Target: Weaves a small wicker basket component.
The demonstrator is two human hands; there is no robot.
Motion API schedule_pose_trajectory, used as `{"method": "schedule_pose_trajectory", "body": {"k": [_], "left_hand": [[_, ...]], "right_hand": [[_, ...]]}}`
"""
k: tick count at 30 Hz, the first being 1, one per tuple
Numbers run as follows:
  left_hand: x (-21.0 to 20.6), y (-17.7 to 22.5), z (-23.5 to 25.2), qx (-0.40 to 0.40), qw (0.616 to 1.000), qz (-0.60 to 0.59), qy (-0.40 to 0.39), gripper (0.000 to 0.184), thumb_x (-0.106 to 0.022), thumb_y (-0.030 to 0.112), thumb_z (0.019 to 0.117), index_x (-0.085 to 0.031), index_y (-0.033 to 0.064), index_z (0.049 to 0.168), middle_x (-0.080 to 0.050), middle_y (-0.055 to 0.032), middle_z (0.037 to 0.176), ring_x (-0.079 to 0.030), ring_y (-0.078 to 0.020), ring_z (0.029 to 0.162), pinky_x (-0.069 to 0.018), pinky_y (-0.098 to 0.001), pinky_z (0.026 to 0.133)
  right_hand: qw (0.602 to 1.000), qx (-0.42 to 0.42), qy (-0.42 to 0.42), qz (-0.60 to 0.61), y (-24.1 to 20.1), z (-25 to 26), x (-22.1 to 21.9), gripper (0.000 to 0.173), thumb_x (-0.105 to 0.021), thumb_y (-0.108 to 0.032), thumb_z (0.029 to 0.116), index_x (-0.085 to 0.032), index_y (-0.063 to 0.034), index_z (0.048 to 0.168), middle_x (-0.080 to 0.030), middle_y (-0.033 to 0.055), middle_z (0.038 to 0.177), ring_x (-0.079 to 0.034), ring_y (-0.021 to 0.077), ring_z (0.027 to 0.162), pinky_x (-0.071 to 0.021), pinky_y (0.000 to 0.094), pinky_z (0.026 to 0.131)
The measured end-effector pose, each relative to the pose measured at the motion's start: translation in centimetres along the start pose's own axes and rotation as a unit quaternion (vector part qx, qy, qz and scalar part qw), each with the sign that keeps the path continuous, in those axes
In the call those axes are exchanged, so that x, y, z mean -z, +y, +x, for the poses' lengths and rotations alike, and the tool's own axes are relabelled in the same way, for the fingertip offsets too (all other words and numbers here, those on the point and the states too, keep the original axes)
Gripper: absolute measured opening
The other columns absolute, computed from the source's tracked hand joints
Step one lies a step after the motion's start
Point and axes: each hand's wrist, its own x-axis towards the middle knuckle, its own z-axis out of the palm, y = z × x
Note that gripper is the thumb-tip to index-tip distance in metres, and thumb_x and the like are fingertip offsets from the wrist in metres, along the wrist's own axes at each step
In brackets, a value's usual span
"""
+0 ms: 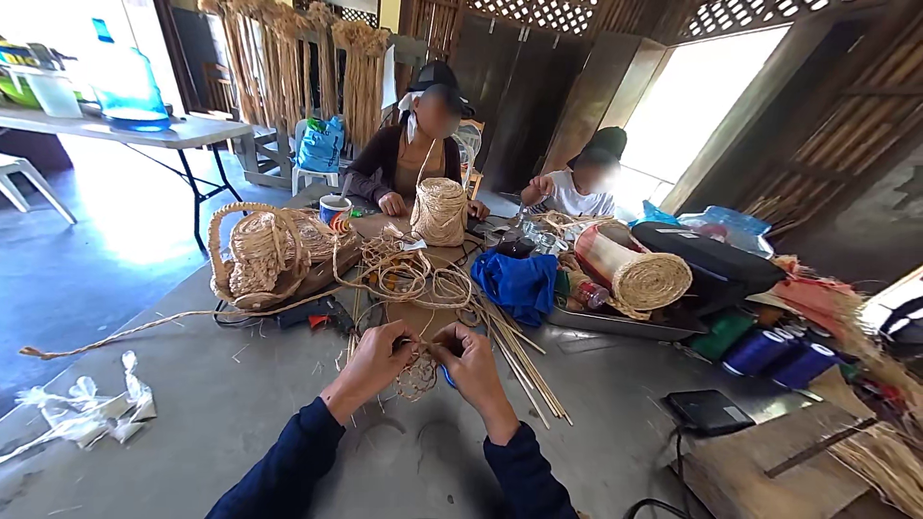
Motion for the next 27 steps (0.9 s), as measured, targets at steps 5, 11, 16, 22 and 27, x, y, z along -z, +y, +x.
{"method": "schedule_pose_trajectory", "body": {"k": [5,11,16,22,27], "left_hand": [[-0.3,-0.1,0.0,-0.01,1.0,0.005,-0.008,0.013,-0.059,0.006,0.0982,-0.068,-0.0019,0.103,-0.068,-0.0072,0.087,-0.065,-0.0078,0.073,-0.0566,-0.0255,0.073],[-0.9,-0.2,-0.3,-0.049,0.997,0.067,0.011,0.015,-0.06,0.006,0.0961,-0.07,-0.0038,0.102,-0.069,-0.0122,0.086,-0.066,-0.0141,0.073,-0.0557,-0.0296,0.072],[-1.9,-0.9,-0.6,-0.173,0.97,0.15,0.078,0.012,-0.06,0.0,0.0903,-0.072,-0.0049,0.094,-0.071,-0.0178,0.086,-0.069,-0.024,0.075,-0.0578,-0.0341,0.073],[-2.0,-1.3,-0.6,-0.18,0.969,0.152,0.07,0.013,-0.06,0.0,0.0907,-0.072,-0.0041,0.092,-0.071,-0.0164,0.086,-0.07,-0.0228,0.076,-0.0579,-0.0338,0.074],[-2.3,-1.5,-0.6,-0.192,0.961,0.176,0.092,0.009,-0.063,0.0,0.0874,-0.071,-0.0032,0.088,-0.071,-0.0155,0.082,-0.07,-0.0234,0.072,-0.0587,-0.0342,0.07]], "right_hand": [[0.998,-0.021,-0.052,-0.017,-0.4,0.1,0.6,0.016,-0.065,-0.005,0.0947,-0.075,0.0025,0.105,-0.072,0.0058,0.086,-0.062,0.0015,0.072,-0.0519,0.0183,0.071],[0.995,0.006,-0.052,-0.084,-0.6,-0.1,0.6,0.012,-0.068,-0.007,0.091,-0.075,0.0024,0.094,-0.071,0.0076,0.083,-0.063,0.0051,0.071,-0.0514,0.0214,0.07],[0.985,0.03,-0.035,-0.165,-0.4,-0.2,0.1,0.014,-0.07,-0.012,0.0875,-0.075,0.0013,0.089,-0.067,0.0114,0.082,-0.064,0.0186,0.073,-0.0532,0.0356,0.069],[0.977,0.068,-0.014,-0.2,0.0,-0.5,-0.6,0.017,-0.067,-0.013,0.0834,-0.067,0.0031,0.078,-0.064,0.0139,0.075,-0.065,0.0273,0.071,-0.0517,0.0453,0.065],[0.981,0.042,-0.018,-0.188,-0.1,-0.6,-0.8,0.016,-0.067,-0.014,0.0832,-0.066,0.0014,0.079,-0.062,0.0107,0.07,-0.063,0.0234,0.065,-0.0491,0.0434,0.06]]}}
